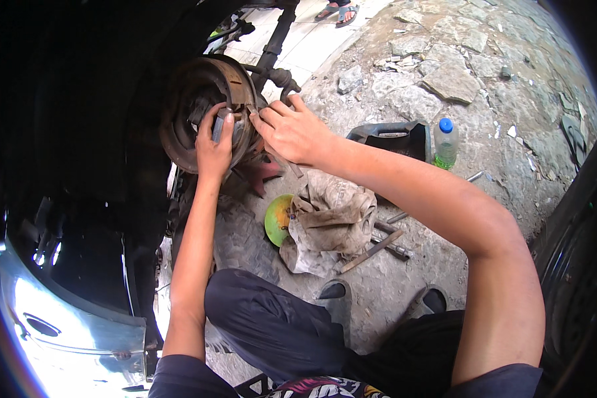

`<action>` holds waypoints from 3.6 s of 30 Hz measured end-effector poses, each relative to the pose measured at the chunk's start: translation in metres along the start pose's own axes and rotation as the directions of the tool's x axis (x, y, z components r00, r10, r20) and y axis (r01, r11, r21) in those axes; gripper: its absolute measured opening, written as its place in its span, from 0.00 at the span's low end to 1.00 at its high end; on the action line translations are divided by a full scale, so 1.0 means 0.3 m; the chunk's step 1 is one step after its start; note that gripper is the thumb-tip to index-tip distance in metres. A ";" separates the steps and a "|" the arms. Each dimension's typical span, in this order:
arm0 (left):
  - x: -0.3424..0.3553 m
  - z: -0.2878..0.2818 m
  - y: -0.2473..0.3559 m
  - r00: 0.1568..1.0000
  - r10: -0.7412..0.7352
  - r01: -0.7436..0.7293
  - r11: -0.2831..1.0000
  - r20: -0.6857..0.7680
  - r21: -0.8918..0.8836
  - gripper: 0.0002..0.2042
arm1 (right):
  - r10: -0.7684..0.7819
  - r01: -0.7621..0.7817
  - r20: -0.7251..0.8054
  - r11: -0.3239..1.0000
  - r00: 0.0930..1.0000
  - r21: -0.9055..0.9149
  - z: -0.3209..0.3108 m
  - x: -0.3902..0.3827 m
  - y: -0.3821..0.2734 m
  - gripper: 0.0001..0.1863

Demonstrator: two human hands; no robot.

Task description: The person cleans and works on a drum brake assembly under a vehicle, using a cloth to wipe components and a small brush to scrub parts, then applies a substance from a tube.

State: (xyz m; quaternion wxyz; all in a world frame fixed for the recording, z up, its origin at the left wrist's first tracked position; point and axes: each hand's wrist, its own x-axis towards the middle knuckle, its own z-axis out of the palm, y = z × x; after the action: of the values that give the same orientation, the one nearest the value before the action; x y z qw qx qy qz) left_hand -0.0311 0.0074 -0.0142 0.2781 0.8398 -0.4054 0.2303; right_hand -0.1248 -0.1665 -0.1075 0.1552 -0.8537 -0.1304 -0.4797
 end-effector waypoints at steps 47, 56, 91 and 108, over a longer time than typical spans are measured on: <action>-0.004 -0.010 -0.007 1.000 -0.018 0.017 1.000 -0.009 -0.021 0.17 | 0.048 -0.048 -0.038 0.999 0.998 0.008 0.008 0.002 -0.098 0.26; -0.001 0.001 -0.010 1.000 0.016 -0.016 0.999 -0.008 -0.037 0.17 | 0.095 -0.096 -0.040 0.995 0.995 -0.020 -0.006 0.066 -0.032 0.25; 0.003 -0.002 -0.007 1.000 -0.017 0.017 0.999 -0.006 -0.032 0.17 | 0.024 -0.027 0.028 0.992 0.999 0.122 0.063 -0.074 -0.123 0.32; -0.002 -0.007 -0.014 1.000 -0.019 0.019 0.999 -0.008 -0.027 0.17 | 0.013 -0.013 -0.015 1.000 1.000 0.018 0.056 -0.054 -0.152 0.29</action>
State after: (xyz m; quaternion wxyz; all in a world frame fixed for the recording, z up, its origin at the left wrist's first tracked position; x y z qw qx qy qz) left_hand -0.0285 0.0112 -0.0142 0.2932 0.8388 -0.3993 0.2258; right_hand -0.1369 -0.1194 -0.1233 0.1671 -0.8493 -0.1280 -0.4841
